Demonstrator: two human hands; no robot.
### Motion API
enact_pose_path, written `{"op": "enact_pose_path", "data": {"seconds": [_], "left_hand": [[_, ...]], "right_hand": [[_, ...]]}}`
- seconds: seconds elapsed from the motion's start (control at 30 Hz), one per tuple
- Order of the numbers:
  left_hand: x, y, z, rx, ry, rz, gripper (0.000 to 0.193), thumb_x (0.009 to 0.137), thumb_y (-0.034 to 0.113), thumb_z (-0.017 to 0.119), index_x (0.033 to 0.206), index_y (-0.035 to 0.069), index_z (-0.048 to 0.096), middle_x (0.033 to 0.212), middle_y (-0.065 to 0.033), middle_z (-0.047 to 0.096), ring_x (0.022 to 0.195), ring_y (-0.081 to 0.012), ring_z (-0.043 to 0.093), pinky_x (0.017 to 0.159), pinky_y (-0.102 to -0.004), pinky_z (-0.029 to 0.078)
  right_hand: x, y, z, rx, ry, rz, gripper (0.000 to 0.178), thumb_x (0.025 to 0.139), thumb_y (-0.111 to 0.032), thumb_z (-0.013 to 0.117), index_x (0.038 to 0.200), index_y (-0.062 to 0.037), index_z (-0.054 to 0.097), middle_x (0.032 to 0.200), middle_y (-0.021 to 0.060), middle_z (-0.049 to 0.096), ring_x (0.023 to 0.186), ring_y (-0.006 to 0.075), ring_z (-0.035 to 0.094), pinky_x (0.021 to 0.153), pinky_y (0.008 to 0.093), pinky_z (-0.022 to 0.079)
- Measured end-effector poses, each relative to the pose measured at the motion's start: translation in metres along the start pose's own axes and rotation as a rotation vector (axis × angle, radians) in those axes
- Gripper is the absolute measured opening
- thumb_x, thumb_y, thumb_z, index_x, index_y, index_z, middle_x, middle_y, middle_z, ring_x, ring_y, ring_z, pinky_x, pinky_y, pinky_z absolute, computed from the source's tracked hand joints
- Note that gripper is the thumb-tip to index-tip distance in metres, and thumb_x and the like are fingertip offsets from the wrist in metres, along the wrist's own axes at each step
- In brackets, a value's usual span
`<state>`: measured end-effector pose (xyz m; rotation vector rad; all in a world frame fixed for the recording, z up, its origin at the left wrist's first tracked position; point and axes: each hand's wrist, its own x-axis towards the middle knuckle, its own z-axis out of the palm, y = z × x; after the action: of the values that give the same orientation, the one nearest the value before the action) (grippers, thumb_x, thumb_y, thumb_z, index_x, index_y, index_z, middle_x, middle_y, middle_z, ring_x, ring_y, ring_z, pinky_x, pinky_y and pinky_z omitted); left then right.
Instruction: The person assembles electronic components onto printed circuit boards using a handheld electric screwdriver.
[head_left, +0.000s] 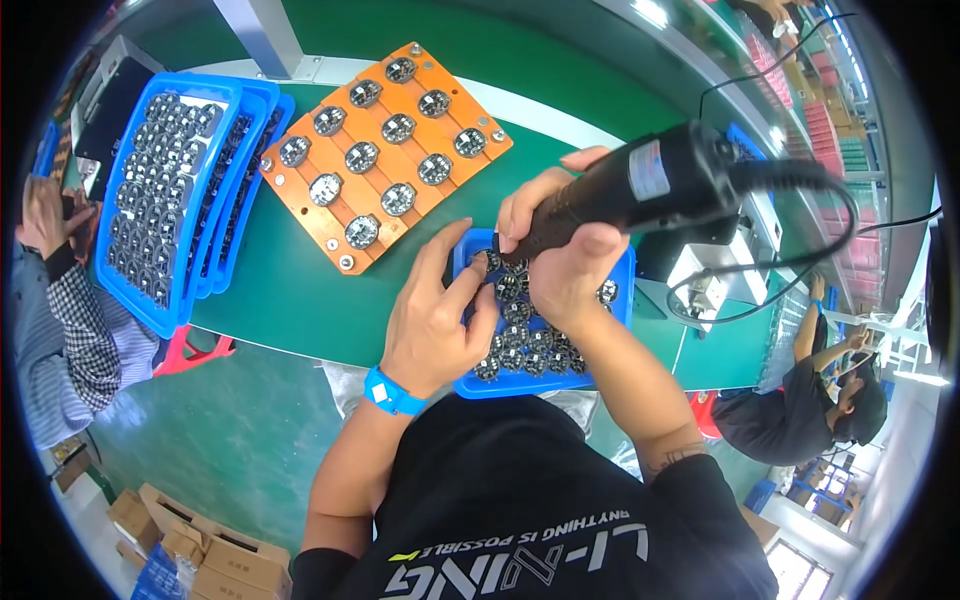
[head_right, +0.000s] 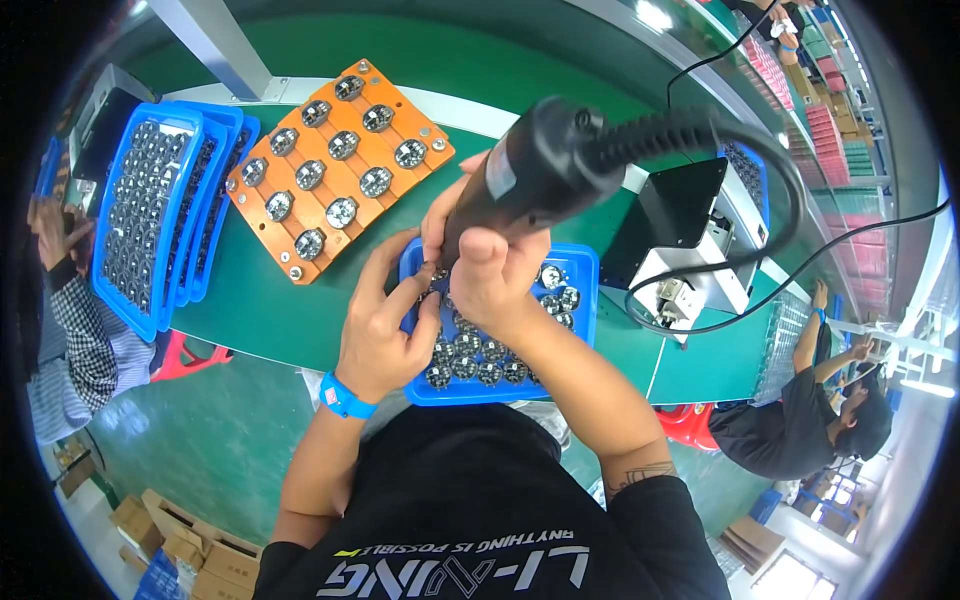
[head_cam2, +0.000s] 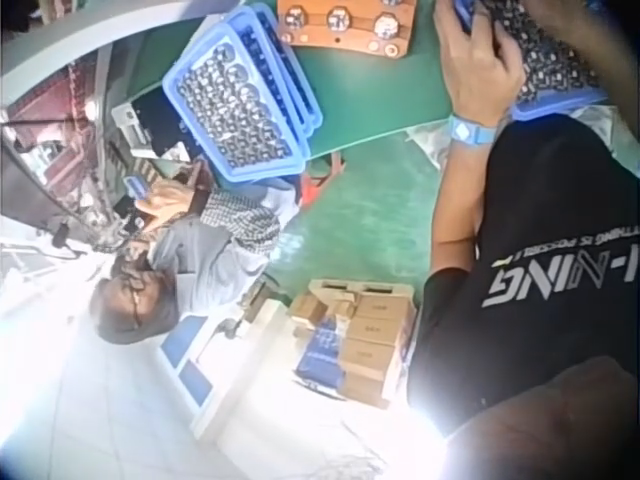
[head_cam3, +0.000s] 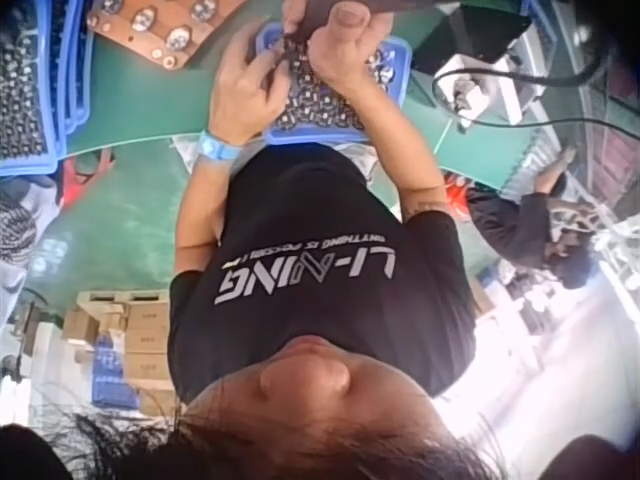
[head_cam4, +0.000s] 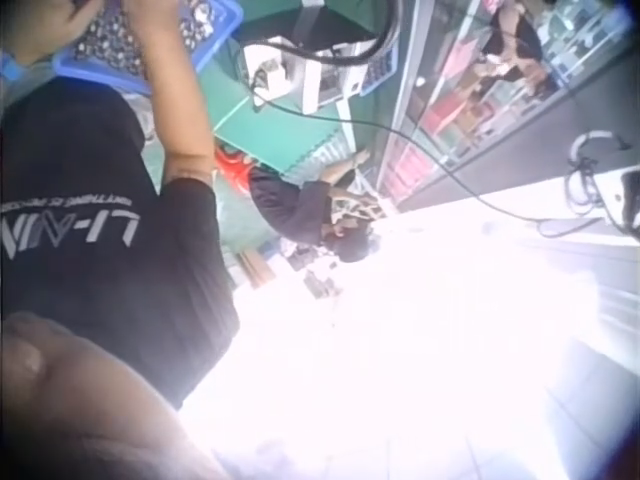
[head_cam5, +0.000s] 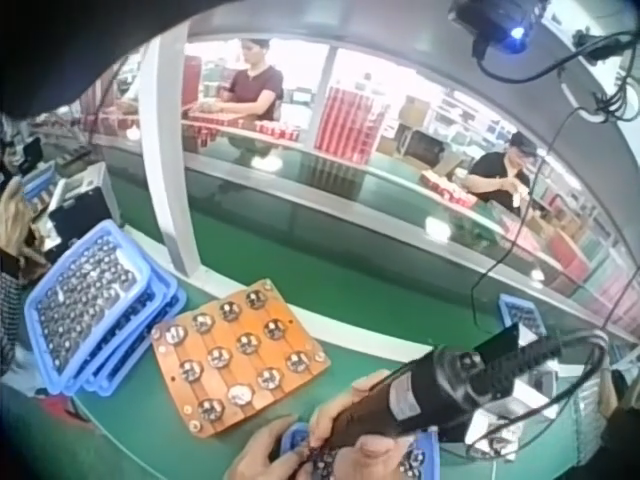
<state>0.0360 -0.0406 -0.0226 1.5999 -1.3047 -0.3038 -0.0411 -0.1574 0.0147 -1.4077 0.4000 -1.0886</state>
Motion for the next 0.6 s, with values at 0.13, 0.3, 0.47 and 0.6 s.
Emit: {"op": "enact_pose_path", "data": {"seconds": [0.13, 0.3, 0.47, 0.6], "left_hand": [[0.0, -0.003, 0.0, 0.039, -0.035, 0.027, 0.022, 0.076, 0.001, 0.065, 0.095, -0.01, 0.067, 0.122, -0.0271, 0.056, 0.105, -0.0414, 0.061, 0.085, -0.0443, 0.053], [0.001, 0.002, -0.001, 0.048, -0.042, 0.044, 0.021, 0.076, 0.001, 0.065, 0.094, -0.01, 0.066, 0.12, -0.0264, 0.056, 0.103, -0.041, 0.06, 0.084, -0.045, 0.052], [-0.002, 0.0, 0.004, 0.06, -0.035, 0.043, 0.023, 0.075, 0.001, 0.065, 0.097, -0.007, 0.068, 0.122, -0.0265, 0.056, 0.105, -0.0415, 0.06, 0.087, -0.0443, 0.052], [-0.007, 0.002, 0.003, 0.051, -0.027, 0.016, 0.024, 0.078, 0.0, 0.064, 0.101, -0.006, 0.068, 0.125, -0.026, 0.056, 0.108, -0.0404, 0.061, 0.093, -0.0435, 0.051]], "right_hand": [[0.005, 0.004, -0.002, 0.045, 0.032, -0.007, 0.075, 0.086, -0.069, 0.057, 0.117, -0.0048, 0.035, 0.062, 0.0104, 0.052, 0.049, 0.0191, 0.052, 0.048, 0.031, 0.045], [-0.002, 0.0, 0.0, 0.002, -0.054, -0.038, 0.074, 0.087, -0.067, 0.058, 0.119, -0.0035, 0.036, 0.067, 0.0112, 0.055, 0.054, 0.0188, 0.056, 0.052, 0.0303, 0.048], [0.008, -0.015, -0.007, -0.013, 0.068, -0.097, 0.085, 0.091, -0.068, 0.049, 0.138, 0.0014, 0.031, 0.067, 0.01, 0.058, 0.052, 0.0163, 0.057, 0.05, 0.0284, 0.048], [0.005, -0.073, -0.046, -0.012, 0.255, -0.092, 0.095, 0.085, -0.083, 0.036, 0.145, -0.0106, 0.025, 0.062, 0.0061, 0.05, 0.045, 0.017, 0.049, 0.046, 0.0311, 0.043]]}}
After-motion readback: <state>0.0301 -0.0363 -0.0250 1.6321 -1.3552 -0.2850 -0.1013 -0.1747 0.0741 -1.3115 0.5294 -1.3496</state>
